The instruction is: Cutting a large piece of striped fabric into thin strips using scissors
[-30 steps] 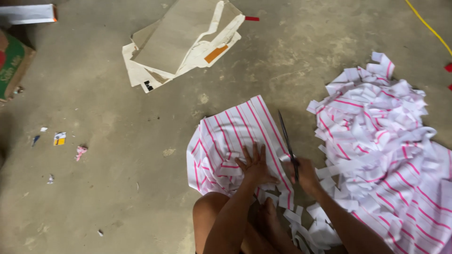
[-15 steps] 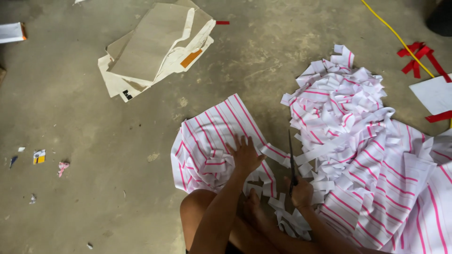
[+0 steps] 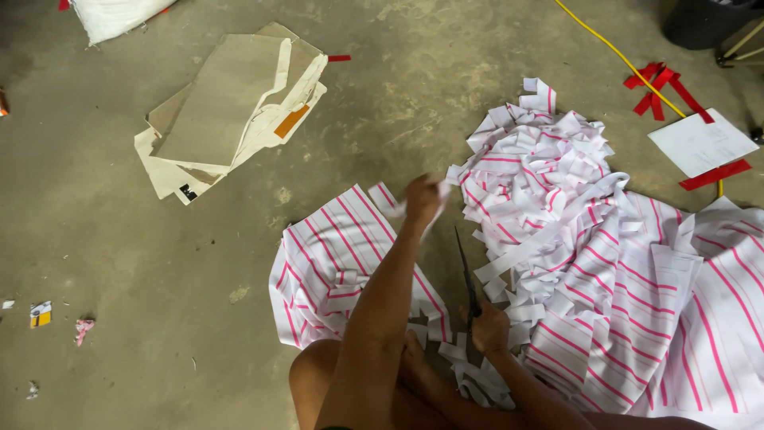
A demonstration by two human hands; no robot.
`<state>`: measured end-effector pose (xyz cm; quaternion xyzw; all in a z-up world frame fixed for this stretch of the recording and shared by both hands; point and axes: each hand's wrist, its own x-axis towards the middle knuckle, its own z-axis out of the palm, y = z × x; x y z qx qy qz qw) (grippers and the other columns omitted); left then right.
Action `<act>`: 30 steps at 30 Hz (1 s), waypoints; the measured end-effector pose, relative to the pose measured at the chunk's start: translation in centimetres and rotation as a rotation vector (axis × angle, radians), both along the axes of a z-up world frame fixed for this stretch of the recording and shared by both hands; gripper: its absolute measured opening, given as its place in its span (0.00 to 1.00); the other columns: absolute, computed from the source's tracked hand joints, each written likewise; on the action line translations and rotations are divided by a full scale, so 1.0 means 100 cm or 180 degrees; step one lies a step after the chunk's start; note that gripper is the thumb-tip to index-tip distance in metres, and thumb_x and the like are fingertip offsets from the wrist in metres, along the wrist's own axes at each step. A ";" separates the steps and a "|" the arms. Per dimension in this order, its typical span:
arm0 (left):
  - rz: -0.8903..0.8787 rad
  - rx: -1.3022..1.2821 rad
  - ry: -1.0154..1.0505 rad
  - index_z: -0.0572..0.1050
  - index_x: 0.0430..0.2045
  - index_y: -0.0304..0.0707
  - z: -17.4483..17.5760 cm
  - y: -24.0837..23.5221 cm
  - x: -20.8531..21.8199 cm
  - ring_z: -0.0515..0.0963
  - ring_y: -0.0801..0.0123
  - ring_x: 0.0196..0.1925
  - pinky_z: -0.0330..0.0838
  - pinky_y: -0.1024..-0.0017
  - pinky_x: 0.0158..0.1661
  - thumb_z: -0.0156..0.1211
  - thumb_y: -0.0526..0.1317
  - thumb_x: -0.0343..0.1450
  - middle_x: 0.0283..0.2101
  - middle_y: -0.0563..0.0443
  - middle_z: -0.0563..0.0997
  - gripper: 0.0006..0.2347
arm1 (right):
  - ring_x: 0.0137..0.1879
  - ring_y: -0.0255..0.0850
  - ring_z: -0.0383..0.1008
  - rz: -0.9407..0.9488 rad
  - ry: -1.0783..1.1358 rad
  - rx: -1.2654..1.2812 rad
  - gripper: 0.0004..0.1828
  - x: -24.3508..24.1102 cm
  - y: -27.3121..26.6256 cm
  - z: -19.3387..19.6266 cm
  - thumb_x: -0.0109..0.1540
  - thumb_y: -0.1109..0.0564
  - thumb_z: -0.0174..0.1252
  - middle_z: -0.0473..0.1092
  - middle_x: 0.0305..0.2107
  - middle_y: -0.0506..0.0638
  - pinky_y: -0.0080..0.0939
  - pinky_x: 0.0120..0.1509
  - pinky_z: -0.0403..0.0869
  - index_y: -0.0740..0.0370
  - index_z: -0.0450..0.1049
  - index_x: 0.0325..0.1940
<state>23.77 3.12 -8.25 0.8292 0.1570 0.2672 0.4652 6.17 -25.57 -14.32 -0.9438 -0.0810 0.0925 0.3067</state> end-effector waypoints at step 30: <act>0.0361 0.0151 0.1347 0.73 0.45 0.23 0.024 0.015 -0.145 0.81 0.29 0.48 0.77 0.41 0.49 0.54 0.33 0.72 0.42 0.22 0.81 0.11 | 0.22 0.41 0.65 -0.0112 0.0201 0.0694 0.18 -0.011 0.014 0.081 0.62 0.56 0.58 0.67 0.12 0.55 0.39 0.27 0.65 0.63 0.69 0.18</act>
